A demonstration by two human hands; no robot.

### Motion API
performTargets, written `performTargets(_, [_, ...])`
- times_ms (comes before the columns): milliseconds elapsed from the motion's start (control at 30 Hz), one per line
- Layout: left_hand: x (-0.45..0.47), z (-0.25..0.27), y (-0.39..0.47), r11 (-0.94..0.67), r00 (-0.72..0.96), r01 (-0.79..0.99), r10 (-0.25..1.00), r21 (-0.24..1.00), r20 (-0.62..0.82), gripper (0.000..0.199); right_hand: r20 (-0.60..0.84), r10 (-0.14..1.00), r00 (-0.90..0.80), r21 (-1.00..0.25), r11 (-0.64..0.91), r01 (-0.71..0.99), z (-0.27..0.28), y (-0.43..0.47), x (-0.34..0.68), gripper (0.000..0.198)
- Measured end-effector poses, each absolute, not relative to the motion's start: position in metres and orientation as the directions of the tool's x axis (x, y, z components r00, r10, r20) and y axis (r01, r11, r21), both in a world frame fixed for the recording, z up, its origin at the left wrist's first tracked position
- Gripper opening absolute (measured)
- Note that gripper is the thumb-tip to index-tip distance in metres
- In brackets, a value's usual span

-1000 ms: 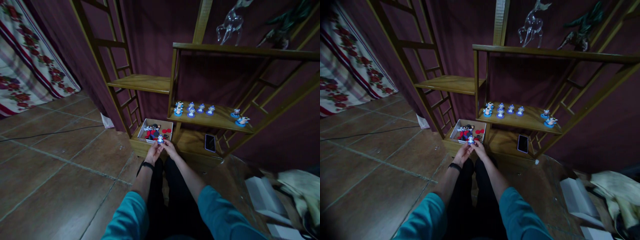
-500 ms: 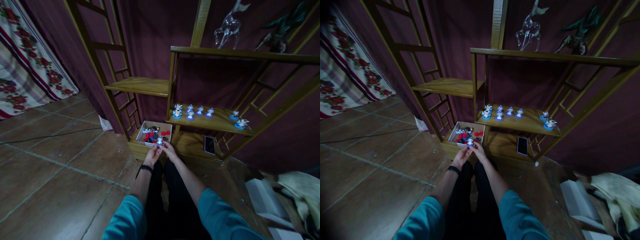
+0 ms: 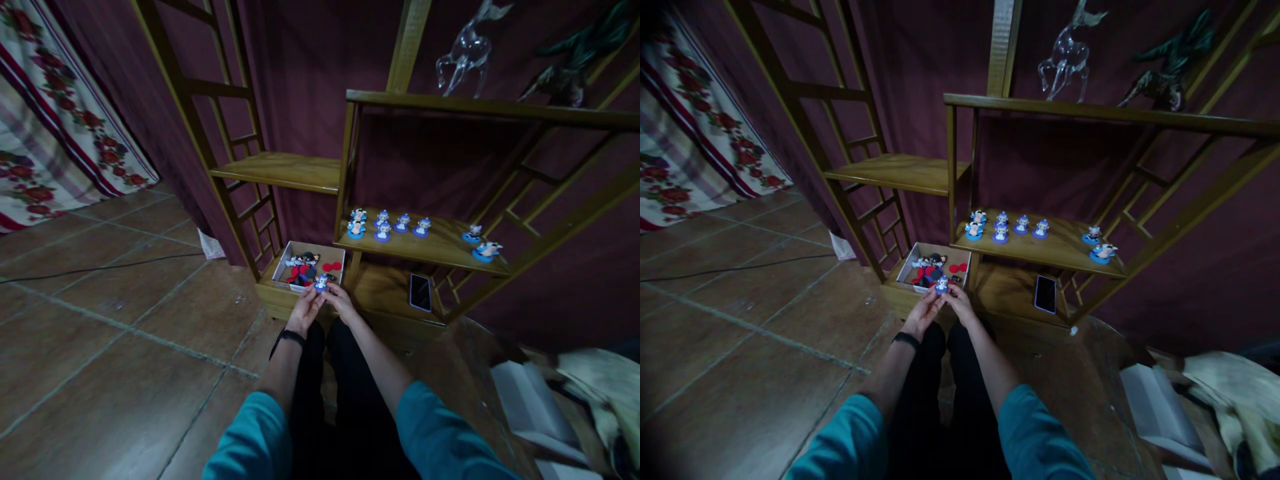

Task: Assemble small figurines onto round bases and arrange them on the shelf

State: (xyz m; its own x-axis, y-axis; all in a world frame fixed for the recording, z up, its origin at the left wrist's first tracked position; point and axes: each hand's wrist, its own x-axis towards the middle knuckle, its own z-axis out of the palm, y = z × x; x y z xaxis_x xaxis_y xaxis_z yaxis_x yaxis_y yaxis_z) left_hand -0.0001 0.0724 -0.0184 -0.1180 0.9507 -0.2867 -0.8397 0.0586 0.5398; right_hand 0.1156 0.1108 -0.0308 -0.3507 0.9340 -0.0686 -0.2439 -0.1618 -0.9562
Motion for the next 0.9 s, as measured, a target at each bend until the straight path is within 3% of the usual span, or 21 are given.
performTargets(267, [-0.0006, -0.0172, 0.0711, 0.084, -0.088, -0.831, 0.957, 0.550, -0.278, 0.030, -0.063, 0.919, -0.390, -0.957, -0.166, -0.238, -0.0245, 0.1089, 0.1236, 0.048])
performTargets(600, [0.0019, -0.0149, 0.0707, 0.159, -0.025, -0.870, 0.931, 0.466, -0.363, 0.019, -0.088, 0.937, -0.338, -0.974, -0.152, -0.167, -0.0230, 0.1084, 0.1204, 0.054])
performTargets(900, [0.0018, -0.0158, 0.0715, 0.229, 0.040, -0.858, 0.922, 0.460, -0.385, 0.029, -0.073, 0.947, -0.313, -0.986, -0.116, -0.123, -0.0304, 0.1116, 0.1203, 0.048])
